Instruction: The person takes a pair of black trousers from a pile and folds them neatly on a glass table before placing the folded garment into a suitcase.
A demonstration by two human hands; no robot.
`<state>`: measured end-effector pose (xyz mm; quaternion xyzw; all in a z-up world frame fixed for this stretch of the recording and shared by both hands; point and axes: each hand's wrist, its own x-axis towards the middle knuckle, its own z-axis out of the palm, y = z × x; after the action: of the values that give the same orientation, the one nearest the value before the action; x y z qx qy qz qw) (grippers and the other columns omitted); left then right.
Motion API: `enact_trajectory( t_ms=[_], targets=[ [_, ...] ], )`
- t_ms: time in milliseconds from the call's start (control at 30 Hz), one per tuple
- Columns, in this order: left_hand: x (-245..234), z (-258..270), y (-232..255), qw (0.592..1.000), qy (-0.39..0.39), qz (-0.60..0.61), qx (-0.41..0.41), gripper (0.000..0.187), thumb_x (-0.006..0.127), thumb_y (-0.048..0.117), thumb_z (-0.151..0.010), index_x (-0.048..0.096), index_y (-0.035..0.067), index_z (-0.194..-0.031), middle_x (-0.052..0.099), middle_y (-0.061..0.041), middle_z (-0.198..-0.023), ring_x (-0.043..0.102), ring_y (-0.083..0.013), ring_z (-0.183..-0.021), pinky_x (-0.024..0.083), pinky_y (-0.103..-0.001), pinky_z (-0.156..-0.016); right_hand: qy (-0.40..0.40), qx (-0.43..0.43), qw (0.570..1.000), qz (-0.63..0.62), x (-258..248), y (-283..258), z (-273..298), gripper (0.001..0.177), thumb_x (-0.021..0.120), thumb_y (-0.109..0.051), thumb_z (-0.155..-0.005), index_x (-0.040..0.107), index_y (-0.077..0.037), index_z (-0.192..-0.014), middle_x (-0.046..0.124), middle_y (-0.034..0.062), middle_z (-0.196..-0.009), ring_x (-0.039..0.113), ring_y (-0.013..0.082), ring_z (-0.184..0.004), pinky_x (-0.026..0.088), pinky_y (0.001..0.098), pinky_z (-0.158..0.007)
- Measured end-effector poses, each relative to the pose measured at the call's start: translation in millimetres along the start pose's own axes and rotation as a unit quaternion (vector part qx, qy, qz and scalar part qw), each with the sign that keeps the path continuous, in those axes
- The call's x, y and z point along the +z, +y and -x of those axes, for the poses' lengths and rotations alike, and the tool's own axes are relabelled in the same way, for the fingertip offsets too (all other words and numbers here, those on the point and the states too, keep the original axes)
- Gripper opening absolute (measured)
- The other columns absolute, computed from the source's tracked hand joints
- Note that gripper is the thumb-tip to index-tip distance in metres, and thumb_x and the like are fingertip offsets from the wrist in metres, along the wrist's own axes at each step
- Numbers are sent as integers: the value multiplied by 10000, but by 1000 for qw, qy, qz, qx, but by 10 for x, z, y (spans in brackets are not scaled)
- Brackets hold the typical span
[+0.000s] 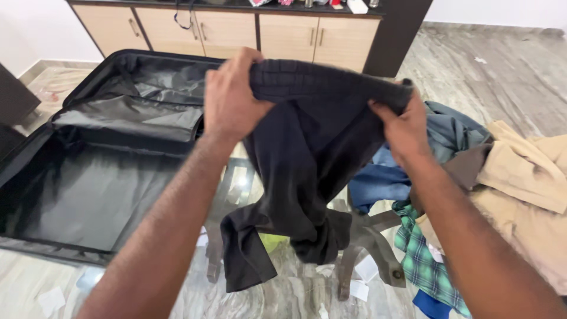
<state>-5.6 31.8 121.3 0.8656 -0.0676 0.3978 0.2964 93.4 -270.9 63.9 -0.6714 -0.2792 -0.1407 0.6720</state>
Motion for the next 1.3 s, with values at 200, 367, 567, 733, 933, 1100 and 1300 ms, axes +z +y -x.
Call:
enact_trajectory(
  t_ms=[200,367,567,733,933,1100,1300],
  targets=[
    [-180,-73,-187,972,146,-158,94,596,934,270,-669,577,168,-1136,588,-105,-1096,561,-331,-1088,416,-481,-866,70,77,993,-47,258,-547,99,325,757,59,-881,602,-40,-1149,727,82,-1033,727,185,-929,626,321,-828],
    [-87,174,-144,989,119,-85,12,637,908,256,-649,563,127,-1169,573,-175,-1104,572,-397,-1058,457,-495,-809,150,136,966,-164,1015,-845,326,375,749,35,-804,617,-44,-1146,730,95,-1039,750,207,-890,650,357,-783],
    [-73,608,-412,766,-206,427,-433,530,602,604,-883,591,173,-1193,727,-12,-1017,699,-201,-949,561,-387,-753,116,189,955,-195,1885,-629,748,389,741,-63,-885,588,-92,-1242,689,49,-1119,699,163,-990,588,329,-850],
    [-65,987,-674,813,-174,506,-228,371,837,190,-854,655,7,-1121,740,-77,-985,701,-168,-899,569,-330,-812,-96,257,933,-233,2053,-453,893,541,502,-369,-1006,599,-86,-1457,711,47,-1197,621,138,-1048,515,295,-869],
    [-343,816,-809,869,-68,483,-81,279,707,86,-937,699,10,-1205,758,-40,-1080,686,-107,-1022,531,-273,-939,17,-5,992,121,1625,-31,1204,776,820,-48,-838,454,-45,-1522,632,141,-1388,577,235,-1243,471,422,-987],
    [-965,537,-550,832,-200,514,-60,306,707,184,-979,668,33,-1242,720,-1,-1076,644,-88,-1011,534,-270,-923,-51,81,986,138,1524,907,1469,1275,884,63,-621,33,-94,-1557,341,136,-1574,364,302,-1402,362,454,-1085],
    [-1283,337,-420,801,-245,547,-9,310,724,241,-1012,674,22,-1226,708,3,-1098,640,-90,-1039,542,-283,-968,-64,283,957,22,1837,1153,1527,756,774,-13,-813,441,-62,-1490,615,140,-1383,607,274,-1240,509,451,-1011]
  ],
)
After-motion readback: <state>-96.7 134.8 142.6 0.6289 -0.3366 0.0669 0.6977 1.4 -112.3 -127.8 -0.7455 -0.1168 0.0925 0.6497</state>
